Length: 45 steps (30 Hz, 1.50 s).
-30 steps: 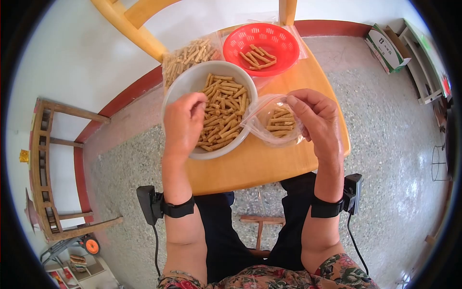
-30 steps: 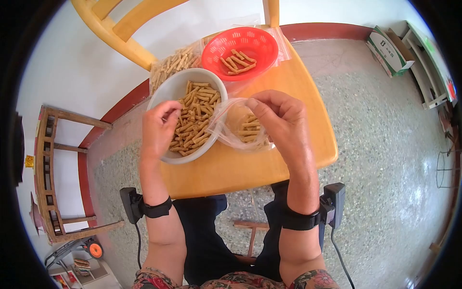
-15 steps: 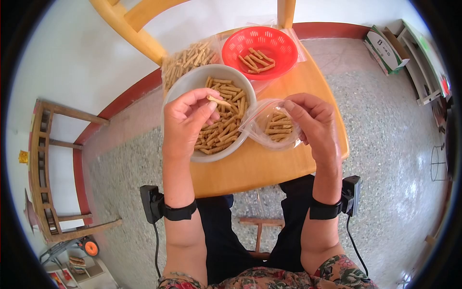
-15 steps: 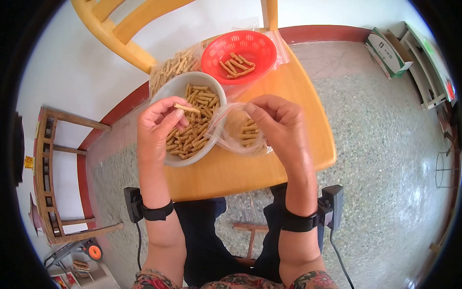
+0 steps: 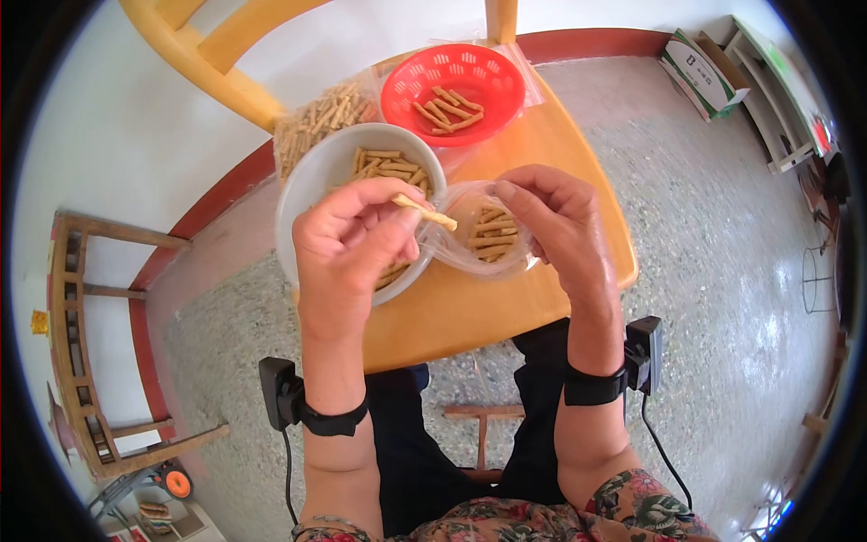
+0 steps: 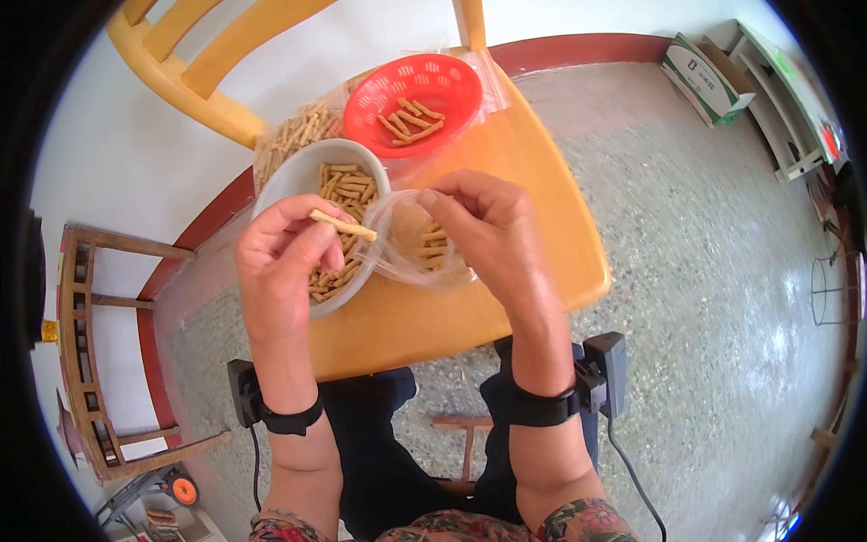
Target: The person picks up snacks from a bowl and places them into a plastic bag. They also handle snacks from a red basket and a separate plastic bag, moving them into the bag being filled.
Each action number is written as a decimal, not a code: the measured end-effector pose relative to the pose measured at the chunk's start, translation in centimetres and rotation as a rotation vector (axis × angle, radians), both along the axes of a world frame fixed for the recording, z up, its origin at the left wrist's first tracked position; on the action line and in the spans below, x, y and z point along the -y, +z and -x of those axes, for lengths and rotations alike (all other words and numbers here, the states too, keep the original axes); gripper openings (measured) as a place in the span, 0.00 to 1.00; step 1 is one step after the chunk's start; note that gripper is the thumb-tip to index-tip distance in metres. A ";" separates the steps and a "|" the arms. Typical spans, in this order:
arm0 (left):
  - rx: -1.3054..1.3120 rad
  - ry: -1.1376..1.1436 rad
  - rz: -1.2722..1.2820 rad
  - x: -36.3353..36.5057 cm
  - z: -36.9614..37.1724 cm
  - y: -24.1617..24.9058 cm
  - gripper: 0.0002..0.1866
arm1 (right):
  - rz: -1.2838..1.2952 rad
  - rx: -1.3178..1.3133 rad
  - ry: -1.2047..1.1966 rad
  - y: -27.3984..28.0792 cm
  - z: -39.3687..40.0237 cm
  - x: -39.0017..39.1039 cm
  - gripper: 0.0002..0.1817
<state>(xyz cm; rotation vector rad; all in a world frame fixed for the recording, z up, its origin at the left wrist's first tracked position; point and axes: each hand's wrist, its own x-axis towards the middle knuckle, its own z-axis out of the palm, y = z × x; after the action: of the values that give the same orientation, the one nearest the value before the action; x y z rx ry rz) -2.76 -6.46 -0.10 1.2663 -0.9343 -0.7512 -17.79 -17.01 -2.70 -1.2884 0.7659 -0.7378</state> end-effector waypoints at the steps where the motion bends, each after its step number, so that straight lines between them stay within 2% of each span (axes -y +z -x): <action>1: -0.009 -0.007 -0.002 0.1 0.8 0.2 0.06 | -0.003 0.014 0.010 0.0 0.0 0.0 0.07; 3: 0.619 0.083 -0.047 0.5 2.5 0.5 0.06 | -0.007 0.026 0.017 -0.2 0.1 0.1 0.06; 6: 0.903 0.095 -0.017 1.4 4.3 -0.9 0.09 | 0.020 0.061 0.038 -0.5 -0.1 0.1 0.06; 10: 0.800 0.139 -0.012 1.1 3.6 -0.7 0.08 | 0.016 0.092 0.025 -0.3 0.2 0.3 0.06; 12: 0.703 0.263 -0.043 0.7 2.1 0.0 0.06 | 0.016 0.084 0.019 -0.2 0.2 0.3 0.06; 15: 0.593 0.327 -0.131 0.2 -0.8 -0.9 0.05 | 0.032 0.062 0.017 -0.2 0.2 0.2 0.06; 23: 0.619 0.405 -0.290 -0.6 -6.3 -4.0 0.04 | 0.062 0.001 -0.011 -0.3 -0.2 0.1 0.07; 26: 0.629 0.394 -0.294 -0.7 -6.2 -4.3 0.04 | 0.060 -0.001 -0.005 -0.2 -0.2 -0.1 0.07; 28: 0.712 0.291 -0.291 -0.6 -5.6 -3.9 0.05 | 0.069 -0.002 0.001 -0.2 -0.1 0.0 0.07; 30: 0.654 0.250 -0.334 -0.6 -4.7 -3.0 0.06 | 0.076 0.000 0.007 -0.1 -0.1 0.0 0.07; 32: 0.968 0.011 -0.301 -0.4 -3.7 -2.4 0.11 | 0.071 0.009 -0.003 -0.1 0.0 0.1 0.07; 33: 0.968 0.017 -0.301 -0.3 -3.1 -2.3 0.11 | 0.073 0.010 0.001 -0.1 0.0 0.1 0.07; 35: 1.200 0.006 -0.217 -0.1 -2.3 -2.3 0.14 | 0.060 -0.030 -0.013 0.1 0.1 0.1 0.08; 39: 1.193 0.005 -0.308 -0.6 -3.2 -2.3 0.14 | 0.062 -0.036 -0.021 -0.1 0.3 0.3 0.08; 45: 1.034 -0.032 -0.382 -1.5 -5.5 -2.2 0.12 | 0.067 -0.022 -0.032 -0.1 0.3 0.2 0.09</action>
<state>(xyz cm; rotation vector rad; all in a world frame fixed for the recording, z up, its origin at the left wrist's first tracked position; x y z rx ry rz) 2.72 -4.98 -2.27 2.0409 -1.6802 -0.2516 -18.11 -17.26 -2.78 -1.3491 0.7867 -0.7818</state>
